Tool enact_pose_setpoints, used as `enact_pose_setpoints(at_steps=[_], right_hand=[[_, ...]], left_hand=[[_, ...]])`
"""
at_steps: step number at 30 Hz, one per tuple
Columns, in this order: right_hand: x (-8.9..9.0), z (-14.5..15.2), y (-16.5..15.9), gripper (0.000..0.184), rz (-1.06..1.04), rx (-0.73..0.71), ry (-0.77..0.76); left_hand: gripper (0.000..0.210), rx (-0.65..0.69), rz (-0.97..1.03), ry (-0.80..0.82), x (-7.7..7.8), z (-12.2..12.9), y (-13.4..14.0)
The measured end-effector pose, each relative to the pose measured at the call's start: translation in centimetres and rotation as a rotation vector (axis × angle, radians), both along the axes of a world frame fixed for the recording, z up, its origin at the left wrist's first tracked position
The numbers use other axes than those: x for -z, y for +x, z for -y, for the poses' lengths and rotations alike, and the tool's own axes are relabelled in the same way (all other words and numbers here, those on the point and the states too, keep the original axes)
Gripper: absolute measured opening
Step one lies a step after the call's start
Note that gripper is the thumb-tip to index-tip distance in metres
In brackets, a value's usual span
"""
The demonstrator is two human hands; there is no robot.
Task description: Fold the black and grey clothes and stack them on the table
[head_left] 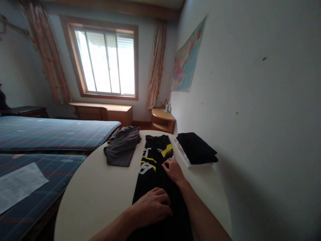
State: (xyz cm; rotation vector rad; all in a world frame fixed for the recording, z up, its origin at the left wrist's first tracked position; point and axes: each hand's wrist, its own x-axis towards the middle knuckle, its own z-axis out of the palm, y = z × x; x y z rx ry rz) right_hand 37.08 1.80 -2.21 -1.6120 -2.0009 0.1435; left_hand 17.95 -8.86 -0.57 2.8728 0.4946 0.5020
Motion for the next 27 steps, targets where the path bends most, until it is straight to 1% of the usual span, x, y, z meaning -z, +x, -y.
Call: enact_pose_setpoints(at_steps=[3, 5, 9, 17, 23, 27], right_hand=[[0.2, -0.1, 0.2, 0.024, -0.052, -0.015, -0.009], [0.2, -0.3, 0.3, 0.027, -0.036, 0.004, -0.016], [-0.2, -1.2, 0.3, 0.022, 0.076, 0.092, -0.093], [-1.1, -4.0, -0.2, 0.019, 0.153, 0.211, -0.163], [-1.5, -4.8, -0.7, 0.022, 0.179, 0.214, -0.185], [-1.5, -5.7, -0.4, 0.033, 0.137, 0.201, -0.22]], left_hand=[[0.016, -0.002, -0.041, 0.004, 0.1, 0.0, 0.0], [0.016, -0.004, -0.056, 0.007, 0.0, -0.1, -0.1], [0.014, 0.001, -0.066, 0.009, 0.0, 0.0, -0.1], [0.015, -0.002, -0.085, 0.012, -0.2, 0.0, -0.2], [0.015, 0.012, -0.072, -0.028, -0.2, 0.0, -0.1], [0.014, 0.04, -0.031, -0.026, 0.0, -0.2, -0.2]])
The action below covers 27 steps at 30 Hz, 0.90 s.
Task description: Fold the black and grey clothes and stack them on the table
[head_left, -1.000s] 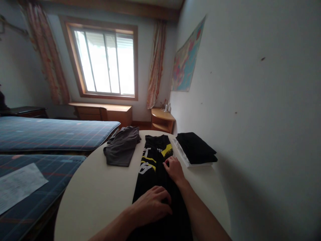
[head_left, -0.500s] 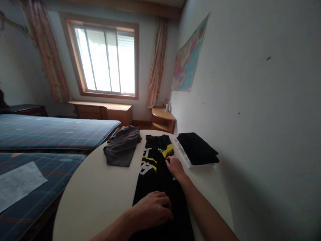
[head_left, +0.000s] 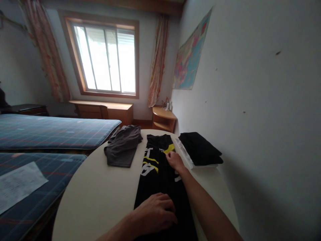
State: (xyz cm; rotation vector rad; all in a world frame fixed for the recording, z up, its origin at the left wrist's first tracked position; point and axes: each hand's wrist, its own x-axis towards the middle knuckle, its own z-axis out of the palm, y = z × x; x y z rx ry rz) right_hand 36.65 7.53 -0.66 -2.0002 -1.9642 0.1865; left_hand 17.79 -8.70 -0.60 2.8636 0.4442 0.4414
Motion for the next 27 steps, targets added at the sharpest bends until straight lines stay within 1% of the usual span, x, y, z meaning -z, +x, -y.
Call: enact_pose_setpoints(at_steps=[6, 10, 14, 18, 22, 27], right_hand=[[0.1, -0.7, 0.4, 0.035, -0.02, -0.035, -0.052], [-0.1, -0.6, -0.2, 0.028, 0.004, -0.022, -0.059], [-0.4, -0.8, -1.0, 0.022, 0.014, 0.006, -0.065], [-0.7, -1.1, -1.1, 0.025, -0.002, 0.015, -0.075], [-1.0, -1.1, -1.1, 0.026, -0.004, 0.002, -0.049], [-0.7, -0.9, -1.4, 0.016, -0.03, -0.031, -0.004]], left_hand=[[0.013, 0.024, 0.026, 0.021, 0.0, -0.1, 0.0], [0.012, 0.019, 0.012, 0.025, -0.3, 0.0, 0.2], [0.012, 0.017, 0.014, 0.017, -0.1, 0.0, 0.1], [0.013, 0.015, 0.029, 0.022, -0.1, 0.0, 0.0], [0.013, 0.019, 0.043, 0.027, -0.2, 0.0, 0.0], [0.014, 0.03, 0.043, 0.031, 0.0, 0.0, 0.0]])
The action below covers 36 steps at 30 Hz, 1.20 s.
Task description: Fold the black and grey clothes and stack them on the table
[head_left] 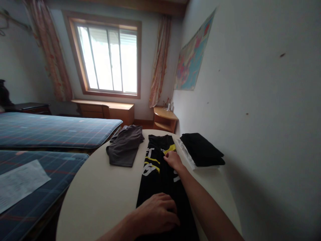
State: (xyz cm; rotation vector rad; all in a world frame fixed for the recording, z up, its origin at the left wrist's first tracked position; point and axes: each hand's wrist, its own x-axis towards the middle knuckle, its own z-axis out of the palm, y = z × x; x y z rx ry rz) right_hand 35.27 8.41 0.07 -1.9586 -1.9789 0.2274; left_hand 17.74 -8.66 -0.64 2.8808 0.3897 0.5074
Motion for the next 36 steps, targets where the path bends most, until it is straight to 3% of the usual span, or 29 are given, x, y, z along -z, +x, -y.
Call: enact_pose_setpoints(at_steps=[9, 14, 19, 22, 29, 36], right_hand=[[1.4, 1.4, -0.7, 0.024, -0.045, -0.164, 0.05], [1.9, 2.3, -0.1, 0.031, -0.051, -0.211, 0.047], [1.7, 1.6, -0.5, 0.033, -0.091, -0.109, 0.007], [1.6, 0.7, -1.4, 0.036, -0.122, -0.017, -0.02], [1.6, -0.3, -2.5, 0.026, -0.181, 0.123, -0.032], [1.9, -0.1, -1.5, 0.026, -0.222, 0.105, 0.003]], left_hand=[[0.019, -0.018, -0.066, -0.033, 0.6, 0.3, -0.1], [0.019, 0.019, -0.051, -0.139, 0.1, 0.6, -0.2], [0.019, -0.109, 0.013, -0.243, -1.2, 0.2, -1.5], [0.025, -0.16, 0.017, -0.278, -1.2, -0.3, -2.6], [0.017, -0.152, 0.028, -0.327, -1.2, -0.7, -3.3], [0.017, -0.115, 0.072, -0.356, -1.7, -0.1, -2.7]])
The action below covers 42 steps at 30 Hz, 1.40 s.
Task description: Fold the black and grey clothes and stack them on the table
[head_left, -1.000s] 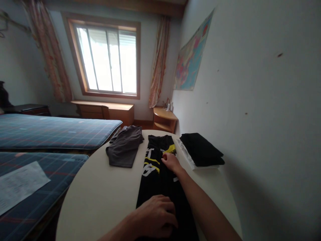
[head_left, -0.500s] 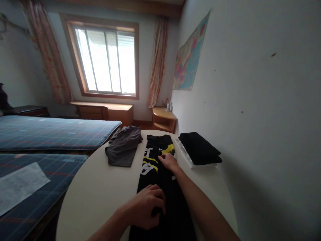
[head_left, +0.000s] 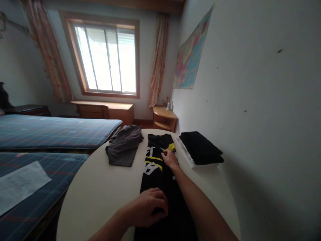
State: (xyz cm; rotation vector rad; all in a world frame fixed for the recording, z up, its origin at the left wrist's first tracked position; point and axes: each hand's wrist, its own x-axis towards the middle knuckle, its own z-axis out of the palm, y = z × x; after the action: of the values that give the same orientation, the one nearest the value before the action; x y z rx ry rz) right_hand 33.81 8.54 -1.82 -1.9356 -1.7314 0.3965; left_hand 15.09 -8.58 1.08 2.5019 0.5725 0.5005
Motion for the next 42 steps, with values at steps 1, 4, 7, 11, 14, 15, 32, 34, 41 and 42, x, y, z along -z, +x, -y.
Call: enact_pose_setpoints(at_steps=[1, 4, 7, 11, 14, 15, 32, 34, 41, 42], right_hand=[[0.1, 0.1, 0.1, 0.027, 0.0, -0.019, 0.01], [0.3, 0.6, 0.5, 0.043, -0.015, -0.086, 0.038], [0.5, 1.6, 1.5, 0.041, -0.083, -0.234, 0.11], [0.7, 5.1, 3.2, 0.03, -0.024, -0.441, 0.211], [0.6, 8.9, 4.0, 0.032, 0.041, -0.553, 0.202], [0.4, 10.2, 4.2, 0.032, 0.059, -0.595, 0.19], [-1.6, 13.5, 1.3, 0.033, 0.219, -0.35, 0.068], [-1.4, 12.6, 0.7, 0.036, 0.217, -0.259, 0.018], [-1.3, 10.1, -0.8, 0.033, 0.174, -0.11, -0.103], [-1.3, 9.9, -0.9, 0.031, 0.162, -0.104, -0.103]], left_hand=[[0.02, 0.002, -0.02, -0.008, 0.1, 0.1, 0.1], [0.045, -0.01, -0.074, -0.034, 0.2, 0.2, 0.1], [0.074, -0.042, -0.184, -0.091, 0.1, 0.1, -0.1], [0.091, -0.043, -0.273, -0.132, 0.1, 0.0, -0.6], [0.097, -0.049, -0.272, -0.106, 0.2, 0.3, -0.8], [0.093, -0.047, -0.266, -0.083, 0.2, 0.6, -0.9], [0.05, -0.006, -0.097, 0.091, -0.5, 4.2, -1.0], [0.054, -0.009, -0.165, 0.104, -0.3, 4.9, -1.6], [0.029, -0.087, -0.308, 0.221, 0.7, 6.4, -3.5], [0.024, -0.078, -0.309, 0.244, 0.8, 6.5, -3.6]])
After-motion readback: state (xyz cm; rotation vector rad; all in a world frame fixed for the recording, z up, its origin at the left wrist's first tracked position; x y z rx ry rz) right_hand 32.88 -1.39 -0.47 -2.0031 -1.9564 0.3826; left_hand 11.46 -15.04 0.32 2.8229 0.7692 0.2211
